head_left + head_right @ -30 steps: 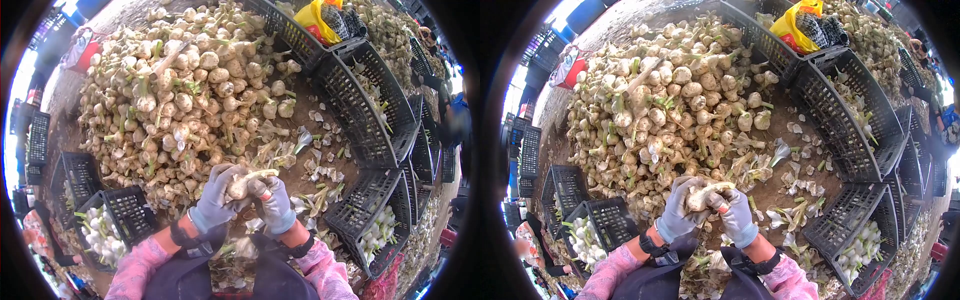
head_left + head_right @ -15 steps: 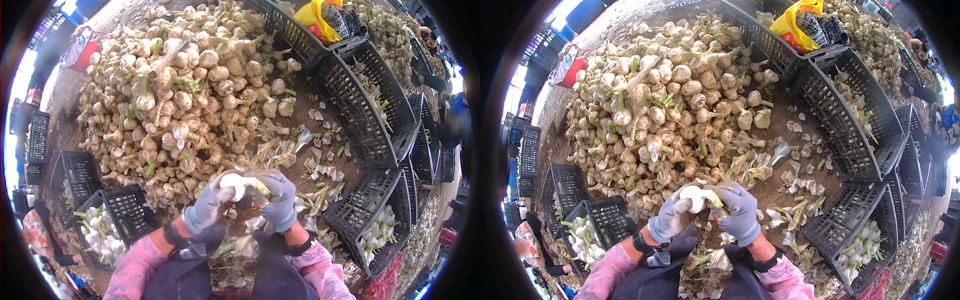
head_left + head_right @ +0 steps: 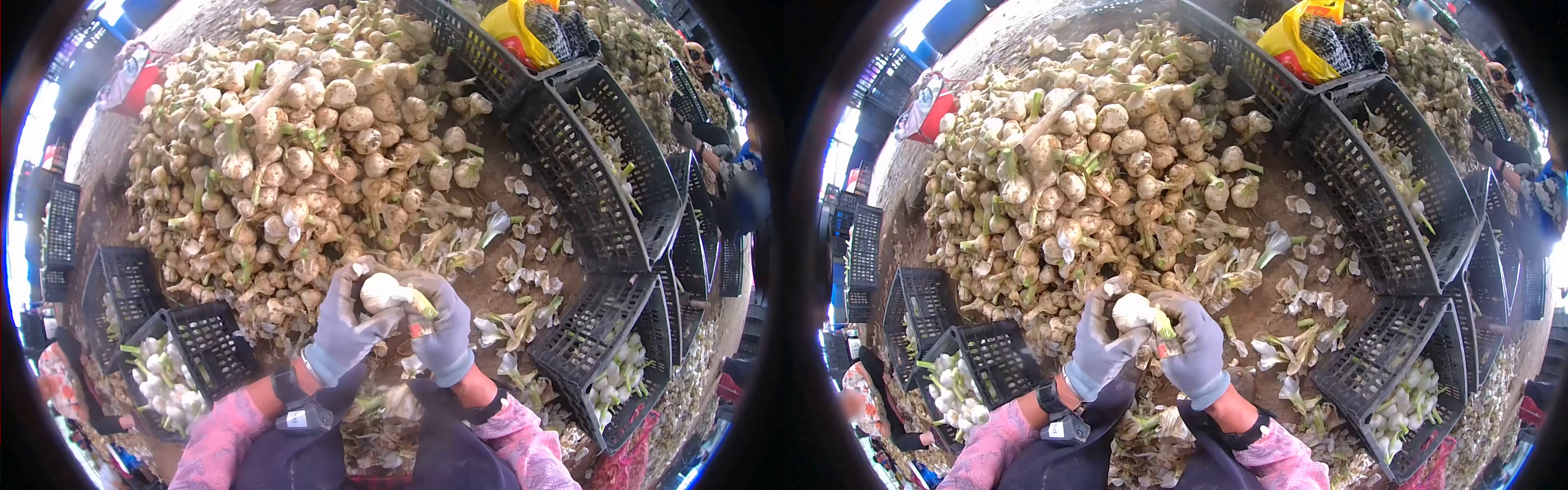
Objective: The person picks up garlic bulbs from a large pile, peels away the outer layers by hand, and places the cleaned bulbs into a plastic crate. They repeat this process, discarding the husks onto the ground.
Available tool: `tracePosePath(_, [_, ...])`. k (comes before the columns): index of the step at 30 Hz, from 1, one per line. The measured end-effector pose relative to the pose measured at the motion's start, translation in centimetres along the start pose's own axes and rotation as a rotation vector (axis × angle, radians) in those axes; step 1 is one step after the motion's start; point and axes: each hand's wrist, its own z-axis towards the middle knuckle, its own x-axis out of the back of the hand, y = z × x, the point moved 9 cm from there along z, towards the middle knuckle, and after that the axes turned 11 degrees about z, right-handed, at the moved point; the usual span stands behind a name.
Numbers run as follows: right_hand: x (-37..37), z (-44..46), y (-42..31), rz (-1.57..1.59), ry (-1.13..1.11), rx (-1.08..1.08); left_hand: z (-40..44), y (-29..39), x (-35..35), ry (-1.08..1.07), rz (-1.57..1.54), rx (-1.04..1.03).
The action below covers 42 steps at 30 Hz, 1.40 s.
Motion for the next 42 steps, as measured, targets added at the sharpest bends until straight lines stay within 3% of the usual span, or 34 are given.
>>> tracePosePath(2, [0.4, 0.0, -0.1, -0.069, 0.03, 0.028, -0.1, 0.1, 0.2, -0.043, 0.012, -0.013])
tracePosePath(5, [0.6, -0.5, 1.6, 0.08, 0.035, -0.174, -0.1, -1.0, -0.2, -0.205, -0.108, 0.207])
tracePosePath(6, [0.7, -0.8, 1.8, 0.129, 0.05, -0.139, -0.3, -1.1, -0.5, -0.273, -0.176, 0.353])
tracePosePath(10, [-0.2, -2.4, 4.9, 0.442, 0.1, -0.34, -0.8, -2.2, -1.2, -0.463, -0.464, 0.501])
tracePosePath(14, [-2.0, -2.9, 7.7, 1.302, 0.327, -0.732, -2.6, -2.3, -2.2, -0.626, -0.509, 0.43])
tracePosePath(15, [-2.0, -3.7, 11.2, 1.623, 0.27, -0.853, -2.6, -1.0, -2.4, -0.642, -0.452, 0.411])
tracePosePath(17, [2.9, -2.6, 15.1, 1.124, 0.419, -0.7, -1.9, 0.3, -2.0, -0.583, -0.488, 0.312])
tracePosePath(20, [5.7, -0.4, 10.4, -0.738, 0.014, -0.02, -0.8, -1.8, -0.5, -0.402, -0.46, 0.365])
tracePosePath(23, [1.8, -0.3, 1.8, 0.224, -0.209, -0.359, 0.2, -1.2, 0.1, -0.245, -0.214, 0.182])
tracePosePath(25, [0.6, 0.0, -1.9, 0.055, -0.26, 0.081, 0.1, -1.2, -0.6, -0.243, -0.045, 0.118])
tracePosePath(26, [0.6, 0.0, -1.7, 0.124, -0.225, 0.1, 0.1, -1.1, -0.7, -0.243, 0.044, 0.084])
tracePosePath(29, [1.2, 0.0, -1.0, 0.211, -0.212, 0.054, 0.5, 1.5, 0.6, -0.122, 0.172, -0.106])
tracePosePath(30, [1.3, -0.2, -1.2, 0.235, -0.23, -0.016, 0.6, 4.1, 0.3, -0.19, 0.4, -0.373])
tracePosePath(33, [1.9, 0.2, -2.6, 0.192, -0.245, 0.059, -0.4, 5.8, -1.0, -0.257, 0.524, -0.533])
tracePosePath(39, [2.4, -0.1, -1.9, 0.131, -0.139, 0.038, -1.2, 5.4, -2.5, -0.324, 0.828, -0.593])
tracePosePath(42, [4.6, -1.2, 1.4, 0.398, 0.104, -0.16, -2.3, 2.5, -2.9, -0.423, 0.949, -0.533])
